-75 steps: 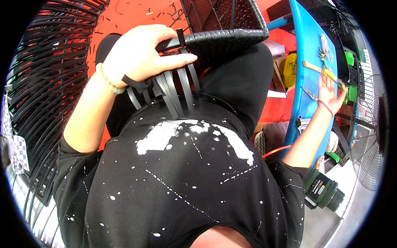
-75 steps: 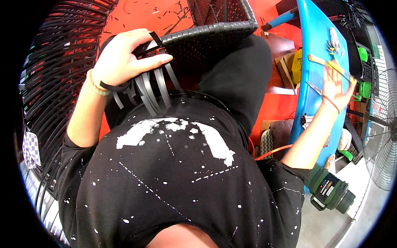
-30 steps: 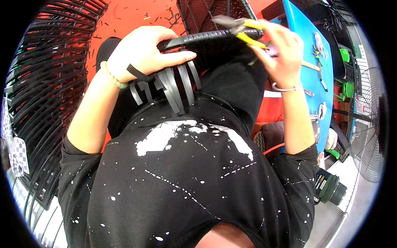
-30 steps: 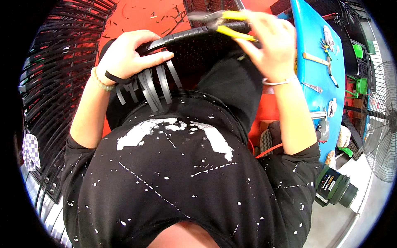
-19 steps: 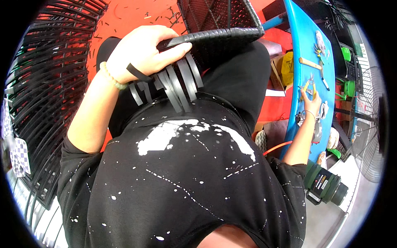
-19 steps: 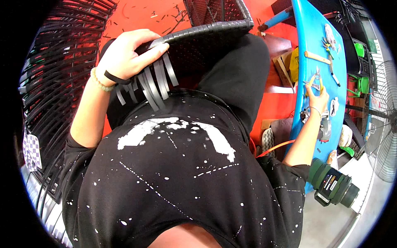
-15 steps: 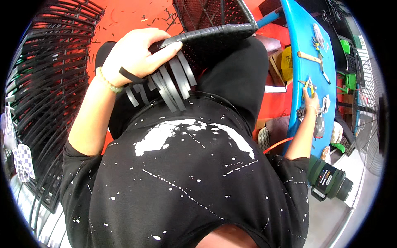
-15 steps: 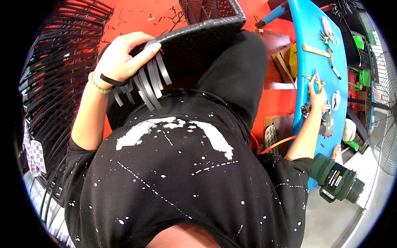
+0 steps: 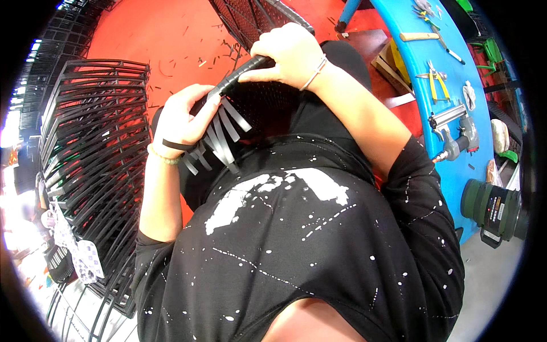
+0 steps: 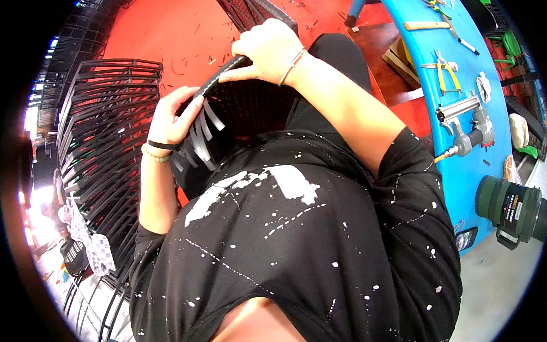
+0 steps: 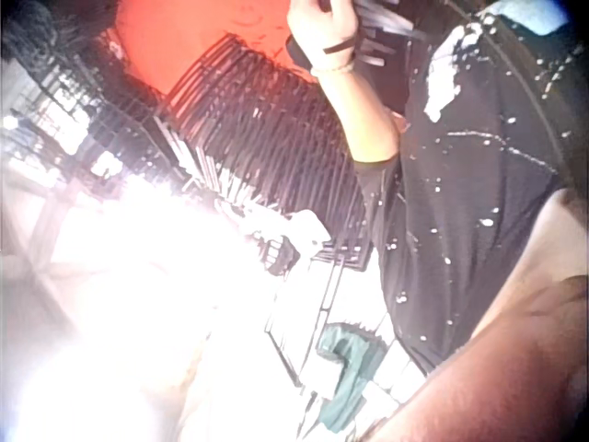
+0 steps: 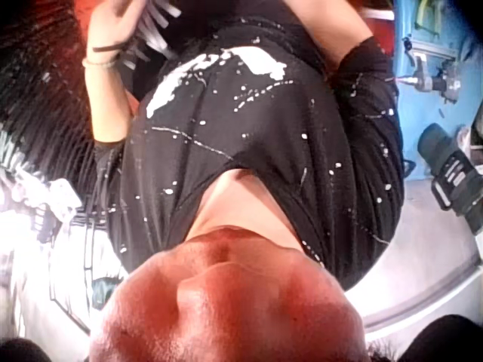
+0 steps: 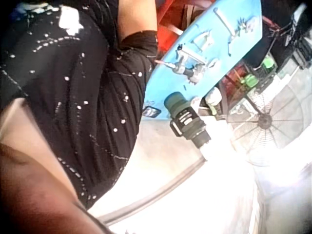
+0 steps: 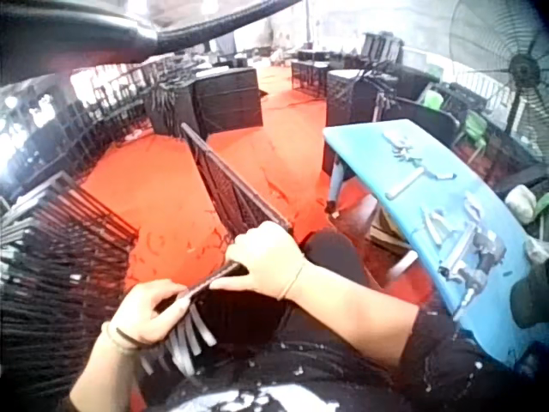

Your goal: The person assembles a black wicker chair by weaving black plastic strips into the frame. They use a nail gun to secure the strips and pliers to trim excess material. The process is repeated along the chair's edge.

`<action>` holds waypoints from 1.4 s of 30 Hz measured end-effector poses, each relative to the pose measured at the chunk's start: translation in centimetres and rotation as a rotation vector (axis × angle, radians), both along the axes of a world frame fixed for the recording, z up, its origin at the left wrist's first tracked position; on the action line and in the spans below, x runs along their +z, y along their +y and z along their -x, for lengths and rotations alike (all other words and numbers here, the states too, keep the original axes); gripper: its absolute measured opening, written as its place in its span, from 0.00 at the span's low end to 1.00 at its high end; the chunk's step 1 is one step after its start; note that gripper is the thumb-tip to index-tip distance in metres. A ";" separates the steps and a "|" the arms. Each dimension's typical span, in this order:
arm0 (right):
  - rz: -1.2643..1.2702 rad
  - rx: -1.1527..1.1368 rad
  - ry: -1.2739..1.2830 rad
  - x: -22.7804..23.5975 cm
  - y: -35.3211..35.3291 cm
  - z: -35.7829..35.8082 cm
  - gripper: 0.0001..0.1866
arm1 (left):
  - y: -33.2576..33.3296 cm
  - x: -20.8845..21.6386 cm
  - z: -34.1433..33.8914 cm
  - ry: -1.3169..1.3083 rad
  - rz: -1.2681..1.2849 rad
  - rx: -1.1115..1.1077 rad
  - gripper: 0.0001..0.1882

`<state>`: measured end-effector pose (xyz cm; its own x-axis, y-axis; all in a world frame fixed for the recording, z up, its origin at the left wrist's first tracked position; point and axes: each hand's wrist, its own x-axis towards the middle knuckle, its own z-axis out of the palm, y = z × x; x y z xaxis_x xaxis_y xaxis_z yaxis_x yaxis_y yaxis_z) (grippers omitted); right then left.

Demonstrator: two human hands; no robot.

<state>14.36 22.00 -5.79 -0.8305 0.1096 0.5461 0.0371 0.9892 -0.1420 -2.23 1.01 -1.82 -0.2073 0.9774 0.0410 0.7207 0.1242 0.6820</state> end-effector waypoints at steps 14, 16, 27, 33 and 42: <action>0.153 0.057 -0.116 1.8 -2.8 -4.6 0.26 | -1.4 1.8 -3.1 -0.061 0.037 -0.153 0.15; 0.113 0.163 -0.094 1.7 -2.5 -4.1 0.24 | -1.4 2.6 -2.9 0.025 0.032 -0.171 0.18; 0.074 0.098 -0.026 0.4 -5.7 -2.5 0.18 | -1.1 3.9 -2.5 0.052 -0.069 -0.282 0.18; 0.063 0.076 -0.023 0.7 -5.7 -2.7 0.23 | -0.8 4.5 -2.5 -0.004 -0.041 -0.398 0.13; 0.196 0.055 -0.609 4.7 -5.8 -1.1 0.22 | -0.3 2.5 -4.0 -0.755 -0.003 -0.084 0.24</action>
<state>15.44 16.17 -1.13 -0.9929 0.1080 -0.0509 0.1181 0.9497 -0.2899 1.80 0.70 0.66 -0.1047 0.9913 -0.0799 0.0646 0.0870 0.9941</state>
